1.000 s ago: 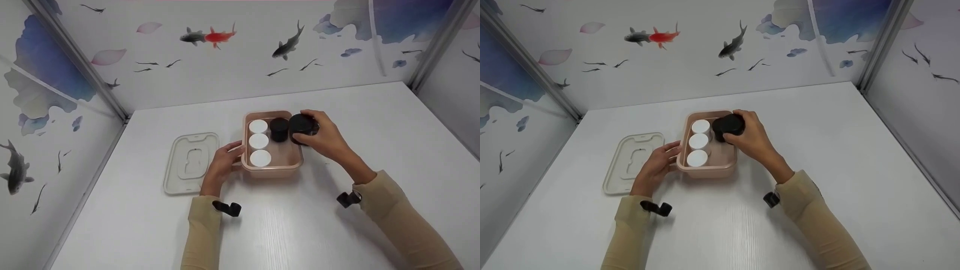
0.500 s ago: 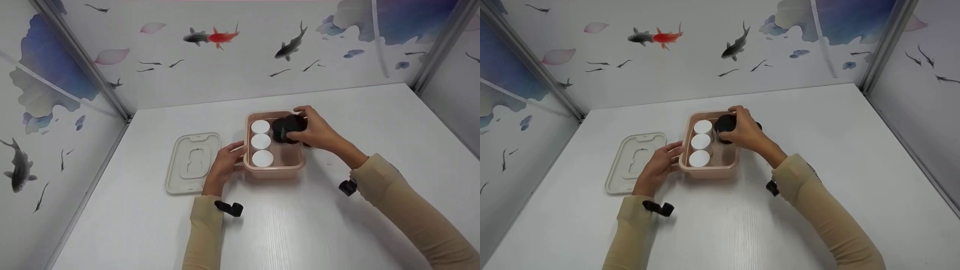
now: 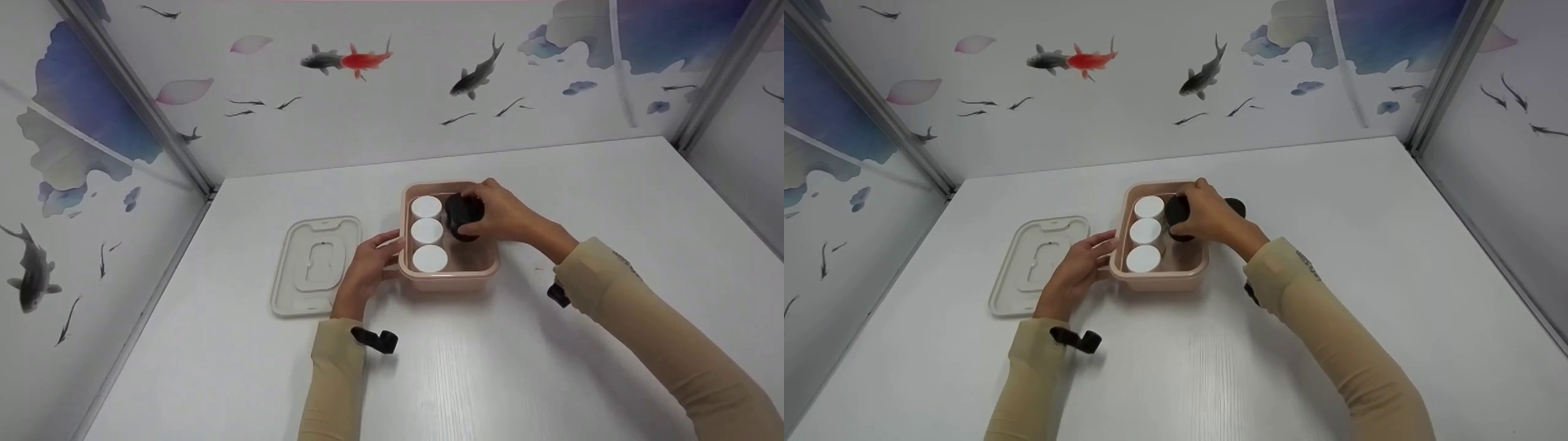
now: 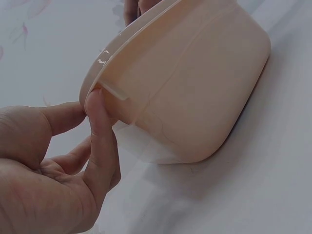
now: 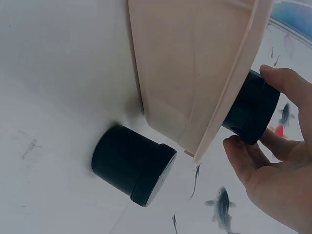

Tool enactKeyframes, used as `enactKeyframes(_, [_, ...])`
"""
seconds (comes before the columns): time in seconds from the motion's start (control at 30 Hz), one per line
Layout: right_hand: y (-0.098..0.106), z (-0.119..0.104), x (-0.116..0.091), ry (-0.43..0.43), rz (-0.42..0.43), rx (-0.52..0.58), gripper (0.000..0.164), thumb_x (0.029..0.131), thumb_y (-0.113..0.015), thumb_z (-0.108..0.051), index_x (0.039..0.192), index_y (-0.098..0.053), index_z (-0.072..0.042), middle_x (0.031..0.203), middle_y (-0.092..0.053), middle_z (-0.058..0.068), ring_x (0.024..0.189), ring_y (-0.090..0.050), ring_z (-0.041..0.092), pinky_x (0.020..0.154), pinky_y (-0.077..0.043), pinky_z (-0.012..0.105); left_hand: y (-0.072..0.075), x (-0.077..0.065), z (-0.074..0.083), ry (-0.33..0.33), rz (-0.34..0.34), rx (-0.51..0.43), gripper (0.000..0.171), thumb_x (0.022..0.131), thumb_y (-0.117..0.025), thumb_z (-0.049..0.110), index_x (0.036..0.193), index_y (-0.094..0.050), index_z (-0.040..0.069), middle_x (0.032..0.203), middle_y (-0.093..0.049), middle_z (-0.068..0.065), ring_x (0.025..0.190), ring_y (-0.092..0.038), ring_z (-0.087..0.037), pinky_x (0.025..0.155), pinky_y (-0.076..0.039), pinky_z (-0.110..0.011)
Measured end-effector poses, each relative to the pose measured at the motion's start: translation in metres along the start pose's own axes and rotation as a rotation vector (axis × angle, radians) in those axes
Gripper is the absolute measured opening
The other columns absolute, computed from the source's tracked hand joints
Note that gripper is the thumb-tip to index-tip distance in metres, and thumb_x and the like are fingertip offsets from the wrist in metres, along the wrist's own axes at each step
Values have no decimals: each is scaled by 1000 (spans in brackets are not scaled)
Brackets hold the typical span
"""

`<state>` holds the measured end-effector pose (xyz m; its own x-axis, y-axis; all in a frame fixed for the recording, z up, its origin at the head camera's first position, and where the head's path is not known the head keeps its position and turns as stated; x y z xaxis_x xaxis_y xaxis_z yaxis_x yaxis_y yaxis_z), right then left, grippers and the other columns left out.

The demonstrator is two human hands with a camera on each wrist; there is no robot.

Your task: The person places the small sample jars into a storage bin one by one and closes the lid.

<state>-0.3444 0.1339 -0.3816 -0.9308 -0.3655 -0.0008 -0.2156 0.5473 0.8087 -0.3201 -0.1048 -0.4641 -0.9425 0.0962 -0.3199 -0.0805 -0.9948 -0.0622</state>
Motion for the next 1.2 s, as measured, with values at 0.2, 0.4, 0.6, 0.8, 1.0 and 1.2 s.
enactKeyframes(0.2, [-6,1,5,33,-17,-69,68,87,-78,-27,142,-49,1,135,-45,25,119,-52,36,105,-45,55,-1,-1,0,-19,-14,-9,46,98,-66,23,141,-56,10,127,-69,-14,96,-71,-17,68,-58,-27])
enactKeyframes(0.4, [-11,1,8,33,-52,-103,72,86,-79,-28,143,-48,3,142,-42,25,128,-48,37,110,-42,55,-1,-2,0,-27,-12,-8,46,98,-66,22,141,-56,10,128,-68,-15,97,-70,-17,68,-57,-27])
enactKeyframes(0.6, [-13,2,10,54,-90,-127,73,85,-81,-27,142,-48,4,153,-35,25,139,-41,40,115,-37,56,-1,0,0,-15,-6,-7,45,97,-67,22,140,-57,11,130,-68,-15,97,-70,-17,68,-57,-27])
enactKeyframes(0.8, [-19,3,13,86,-101,-190,70,83,-83,-24,139,-52,5,151,-37,25,138,-42,39,115,-38,54,-1,1,0,-11,-2,4,47,97,-67,23,141,-56,11,131,-67,-15,100,-70,-18,68,-57,-27])
enactKeyframes(1.0, [-27,3,13,102,-101,-286,72,81,-85,-26,139,-54,3,141,-45,25,129,-49,36,110,-44,51,-1,1,-1,-13,-7,7,47,97,-67,23,141,-56,11,129,-68,-14,100,-70,-18,70,-58,-28])
enactKeyframes(1.2, [-28,4,12,125,-100,-326,72,81,-85,-25,140,-54,3,141,-47,24,132,-44,36,110,-43,52,-1,1,0,-16,-15,0,46,98,-66,22,141,-56,11,129,-68,-14,100,-70,-18,74,-59,-30])
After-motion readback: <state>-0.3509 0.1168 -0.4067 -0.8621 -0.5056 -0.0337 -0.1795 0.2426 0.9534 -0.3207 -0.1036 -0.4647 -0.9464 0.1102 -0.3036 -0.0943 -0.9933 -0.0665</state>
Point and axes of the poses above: each hand's wrist, its own x-axis towards the middle knuckle, its own y-axis out of the back of the hand, z = x × y, the point moved 5 cm from there along x, towards the middle knuckle
